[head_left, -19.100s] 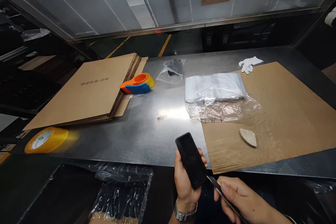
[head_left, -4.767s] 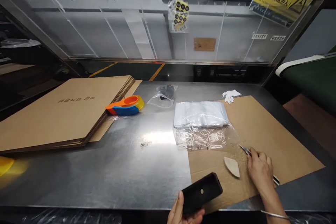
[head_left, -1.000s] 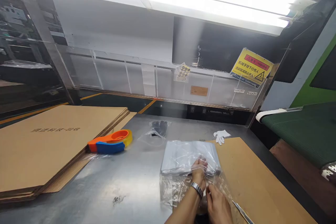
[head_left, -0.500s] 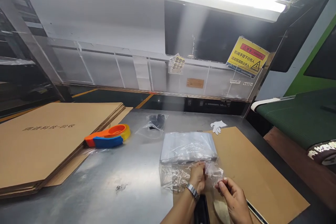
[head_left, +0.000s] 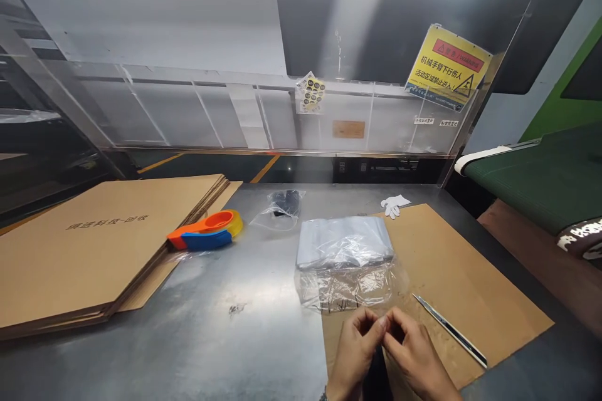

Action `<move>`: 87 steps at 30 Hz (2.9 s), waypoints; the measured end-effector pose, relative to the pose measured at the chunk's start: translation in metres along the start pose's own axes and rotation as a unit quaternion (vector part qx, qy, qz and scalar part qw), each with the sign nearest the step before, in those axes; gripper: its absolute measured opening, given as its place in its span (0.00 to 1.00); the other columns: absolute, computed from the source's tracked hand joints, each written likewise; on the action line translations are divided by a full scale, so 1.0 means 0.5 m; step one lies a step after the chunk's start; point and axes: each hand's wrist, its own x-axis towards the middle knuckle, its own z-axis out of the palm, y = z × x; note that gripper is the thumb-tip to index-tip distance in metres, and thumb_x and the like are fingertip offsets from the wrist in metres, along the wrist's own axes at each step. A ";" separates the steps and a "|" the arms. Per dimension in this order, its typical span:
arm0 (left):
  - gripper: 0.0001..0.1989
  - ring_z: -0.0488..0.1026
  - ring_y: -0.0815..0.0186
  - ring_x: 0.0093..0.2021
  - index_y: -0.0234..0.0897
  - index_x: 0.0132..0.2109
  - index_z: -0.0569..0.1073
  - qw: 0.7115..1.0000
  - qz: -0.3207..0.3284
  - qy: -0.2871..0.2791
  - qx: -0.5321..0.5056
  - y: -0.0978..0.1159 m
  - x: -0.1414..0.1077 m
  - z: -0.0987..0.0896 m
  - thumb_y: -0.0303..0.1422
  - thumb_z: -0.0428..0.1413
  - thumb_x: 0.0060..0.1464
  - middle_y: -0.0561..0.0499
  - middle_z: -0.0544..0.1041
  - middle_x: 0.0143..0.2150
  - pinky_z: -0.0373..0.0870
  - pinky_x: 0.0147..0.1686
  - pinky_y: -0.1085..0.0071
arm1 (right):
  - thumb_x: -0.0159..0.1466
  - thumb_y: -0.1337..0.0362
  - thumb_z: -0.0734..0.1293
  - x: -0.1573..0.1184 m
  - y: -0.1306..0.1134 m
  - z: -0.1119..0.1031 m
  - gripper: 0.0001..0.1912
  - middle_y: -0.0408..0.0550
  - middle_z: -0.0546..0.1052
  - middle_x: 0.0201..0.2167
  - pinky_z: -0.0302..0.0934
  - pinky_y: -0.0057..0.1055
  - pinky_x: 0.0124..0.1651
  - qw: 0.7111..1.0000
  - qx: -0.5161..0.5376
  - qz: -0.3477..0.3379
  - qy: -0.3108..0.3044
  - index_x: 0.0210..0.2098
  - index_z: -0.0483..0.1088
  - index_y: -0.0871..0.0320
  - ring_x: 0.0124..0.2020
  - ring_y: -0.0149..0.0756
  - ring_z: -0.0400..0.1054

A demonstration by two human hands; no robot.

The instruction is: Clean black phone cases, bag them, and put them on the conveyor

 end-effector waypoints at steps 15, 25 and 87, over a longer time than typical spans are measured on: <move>0.09 0.65 0.65 0.29 0.38 0.37 0.72 0.799 0.381 0.151 0.440 0.001 -0.065 -0.075 0.23 0.48 0.56 0.51 0.69 0.27 0.63 0.28 0.71 | 0.64 0.71 0.51 -0.023 -0.037 0.027 0.12 0.47 0.68 0.31 0.56 0.31 0.37 0.966 -0.160 -0.203 -0.023 0.32 0.62 0.56 0.35 0.36 0.62; 0.08 0.63 0.65 0.31 0.34 0.40 0.71 0.743 0.345 0.308 0.483 -0.037 -0.087 -0.177 0.21 0.52 0.53 0.51 0.66 0.28 0.62 0.31 0.67 | 0.66 0.58 0.52 -0.080 0.059 0.016 0.17 0.43 0.75 0.25 0.57 0.28 0.29 0.966 -0.255 0.037 -0.016 0.31 0.68 0.53 0.27 0.36 0.71; 0.13 0.70 0.59 0.29 0.36 0.44 0.71 0.788 0.231 0.002 0.570 -0.030 -0.157 -0.082 0.24 0.45 0.55 0.47 0.74 0.28 0.68 0.28 0.65 | 0.65 0.64 0.53 -0.139 0.063 0.084 0.14 0.47 0.76 0.25 0.59 0.26 0.26 0.961 -0.257 -0.090 -0.042 0.45 0.64 0.59 0.24 0.35 0.71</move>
